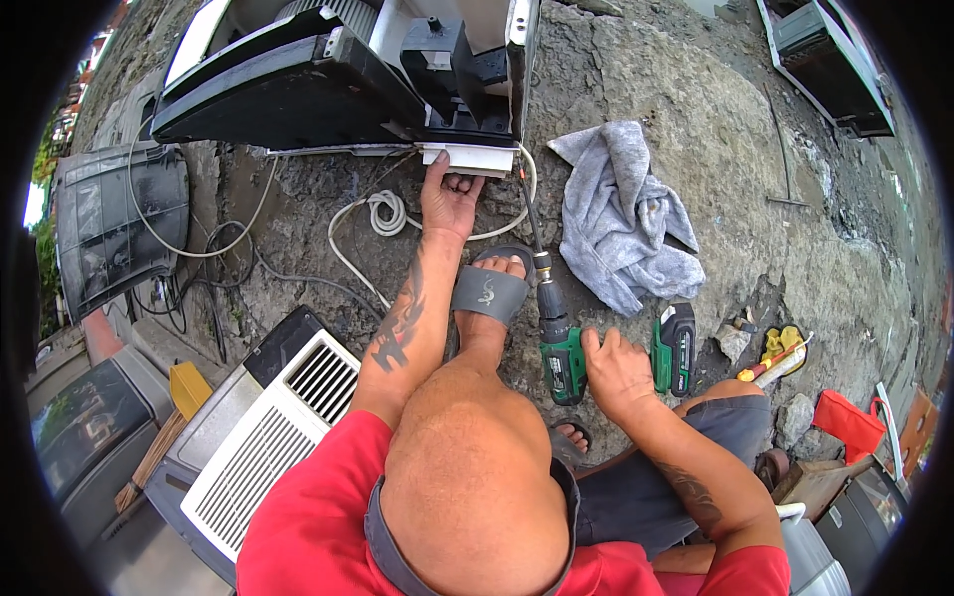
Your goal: Repairing an air conditioning unit by adjusting wires and using a drill to secure components.
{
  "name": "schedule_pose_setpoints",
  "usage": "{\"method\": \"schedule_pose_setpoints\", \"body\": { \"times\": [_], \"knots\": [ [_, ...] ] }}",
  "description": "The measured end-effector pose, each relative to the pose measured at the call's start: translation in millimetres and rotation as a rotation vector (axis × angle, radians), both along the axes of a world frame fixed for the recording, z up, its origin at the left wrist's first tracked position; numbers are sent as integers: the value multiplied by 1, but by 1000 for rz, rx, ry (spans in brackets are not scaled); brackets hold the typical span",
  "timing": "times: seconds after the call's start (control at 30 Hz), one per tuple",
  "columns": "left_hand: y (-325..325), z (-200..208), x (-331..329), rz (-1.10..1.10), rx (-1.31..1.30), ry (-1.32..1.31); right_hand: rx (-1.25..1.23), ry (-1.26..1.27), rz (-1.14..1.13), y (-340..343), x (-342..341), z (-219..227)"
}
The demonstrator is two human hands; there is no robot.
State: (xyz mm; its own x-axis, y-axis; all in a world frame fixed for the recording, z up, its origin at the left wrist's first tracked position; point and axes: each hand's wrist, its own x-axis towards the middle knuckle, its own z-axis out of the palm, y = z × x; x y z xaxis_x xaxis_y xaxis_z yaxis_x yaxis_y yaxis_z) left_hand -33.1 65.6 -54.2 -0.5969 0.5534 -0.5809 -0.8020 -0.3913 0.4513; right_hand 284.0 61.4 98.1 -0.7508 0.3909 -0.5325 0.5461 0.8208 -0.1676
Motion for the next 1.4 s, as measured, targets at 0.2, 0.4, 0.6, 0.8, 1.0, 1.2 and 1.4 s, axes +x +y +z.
{"method": "schedule_pose_setpoints", "body": {
  "times": [0.2,0.4,0.6,0.8,1.0,1.2,1.4],
  "knots": [
    [-1,-1,0,-4,2,11,9,26,-17,-3,-6,-3],
    [-1,-6,-2,-7,10,9,-14,62,-43,-7,-20,-5],
    [2,-2,-1,-17,10,-5,-95,44,-141,-17,-33,-8],
    [3,3,-2,-22,-30,3,-239,-1,-309,-36,-58,-17],
    [-5,15,-7,-115,-151,-3,-298,78,-359,-43,-65,-22],
    [-7,25,-13,-164,-169,-34,-357,98,-401,-50,-73,-21],
    [-10,24,-26,-165,-121,-21,-340,106,-419,-56,-76,-25]
  ]
}}
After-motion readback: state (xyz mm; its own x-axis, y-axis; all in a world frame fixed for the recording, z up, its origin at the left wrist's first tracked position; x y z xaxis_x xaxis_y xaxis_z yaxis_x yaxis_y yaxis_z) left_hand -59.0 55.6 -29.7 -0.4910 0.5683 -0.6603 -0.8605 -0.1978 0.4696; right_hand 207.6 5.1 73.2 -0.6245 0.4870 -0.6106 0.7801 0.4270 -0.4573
